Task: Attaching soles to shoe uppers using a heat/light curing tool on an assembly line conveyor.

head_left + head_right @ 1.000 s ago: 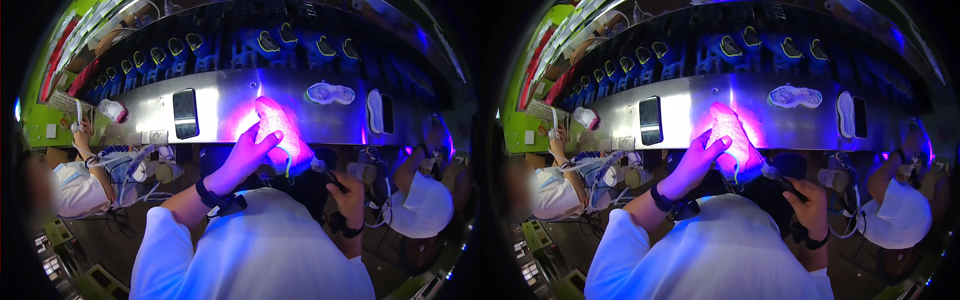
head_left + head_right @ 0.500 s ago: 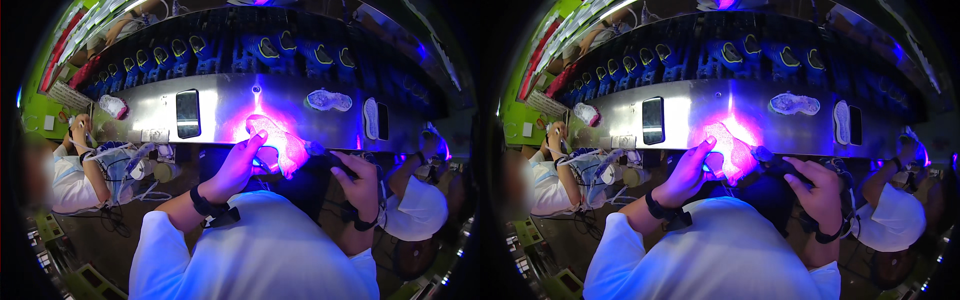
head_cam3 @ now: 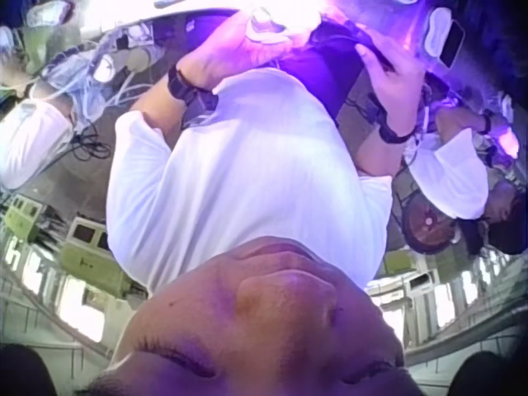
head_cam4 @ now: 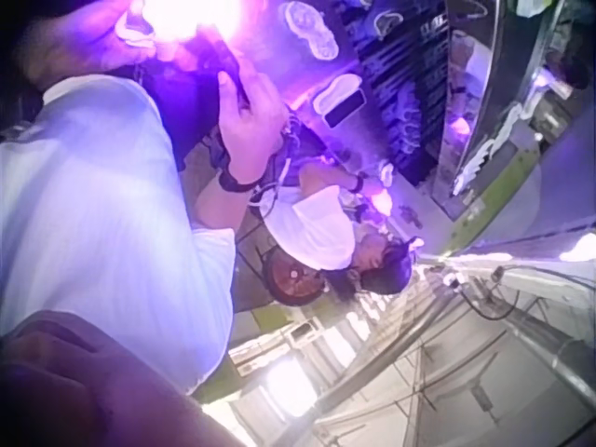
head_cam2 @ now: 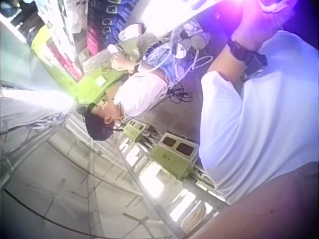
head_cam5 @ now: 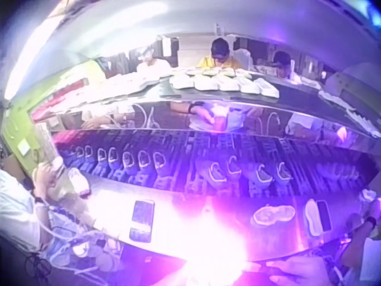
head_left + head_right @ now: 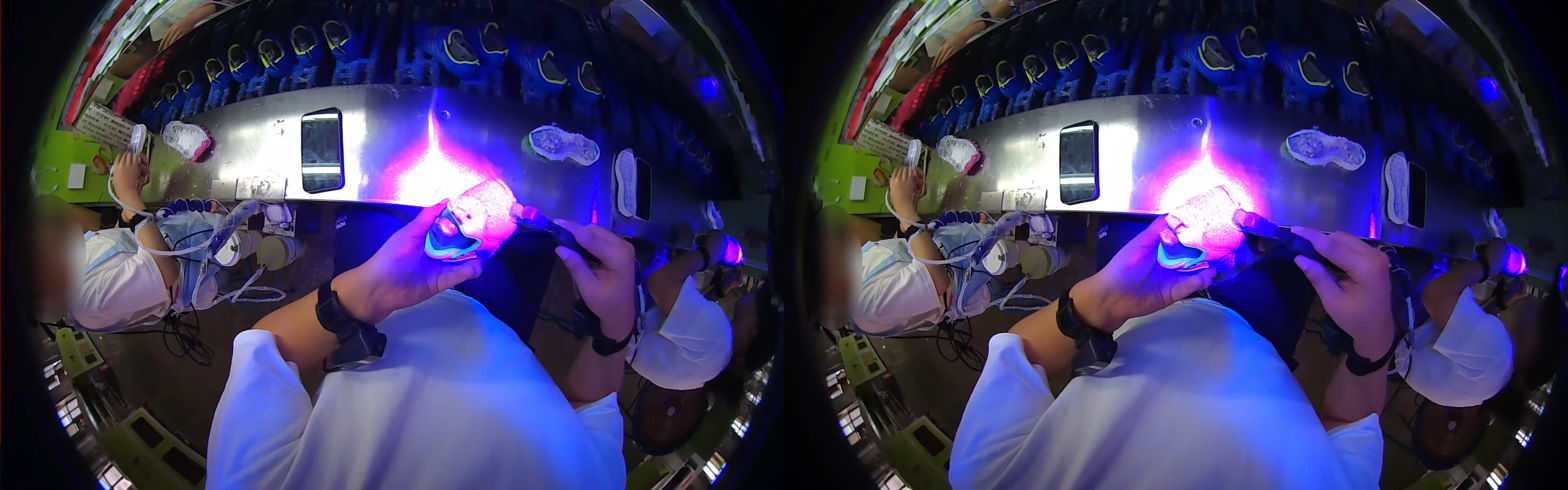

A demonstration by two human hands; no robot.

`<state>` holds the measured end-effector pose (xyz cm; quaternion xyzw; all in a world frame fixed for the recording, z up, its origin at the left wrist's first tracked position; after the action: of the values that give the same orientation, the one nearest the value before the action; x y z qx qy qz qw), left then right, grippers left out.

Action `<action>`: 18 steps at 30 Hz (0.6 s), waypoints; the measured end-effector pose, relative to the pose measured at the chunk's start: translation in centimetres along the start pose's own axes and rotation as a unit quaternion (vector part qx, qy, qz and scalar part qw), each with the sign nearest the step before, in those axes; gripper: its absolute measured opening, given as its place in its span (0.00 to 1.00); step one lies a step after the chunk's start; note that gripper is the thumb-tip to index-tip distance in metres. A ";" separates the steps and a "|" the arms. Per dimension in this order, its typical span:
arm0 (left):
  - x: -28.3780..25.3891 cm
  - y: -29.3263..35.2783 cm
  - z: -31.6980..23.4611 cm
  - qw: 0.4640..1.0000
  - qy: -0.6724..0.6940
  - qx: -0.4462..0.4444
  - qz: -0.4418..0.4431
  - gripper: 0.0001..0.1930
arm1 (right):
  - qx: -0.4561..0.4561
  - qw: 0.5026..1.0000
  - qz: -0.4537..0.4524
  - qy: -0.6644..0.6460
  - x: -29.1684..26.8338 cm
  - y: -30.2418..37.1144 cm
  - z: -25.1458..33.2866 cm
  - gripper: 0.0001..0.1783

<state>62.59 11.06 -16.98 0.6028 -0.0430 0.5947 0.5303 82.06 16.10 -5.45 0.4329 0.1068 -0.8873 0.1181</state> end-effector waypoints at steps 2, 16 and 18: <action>0.9 -0.1 1.4 0.993 0.101 -0.059 0.027 0.31 | 0.003 1.000 -0.005 -0.010 0.3 0.1 -0.7 0.22; 3.7 -2.8 2.9 0.992 0.074 -0.061 0.078 0.36 | 0.035 0.989 -0.099 -0.100 5.2 4.5 -7.1 0.21; 4.3 -3.5 0.1 0.989 -0.117 0.084 0.040 0.30 | 0.101 0.986 -0.102 -0.085 5.4 3.8 -8.9 0.21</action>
<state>66.33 15.03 -15.72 0.7083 -0.0784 0.5426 0.4447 86.63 14.44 -15.43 0.3526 0.0499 -0.9344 -0.0084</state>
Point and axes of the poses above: each hand's wrist, its own y-axis away from the middle knuckle, its own x-axis out of the palm, z = x × y, the point moved 10 cm from there along -y, towards the middle knuckle, and after that the axes turned 14 degrees about y, right-handed, at the moved point
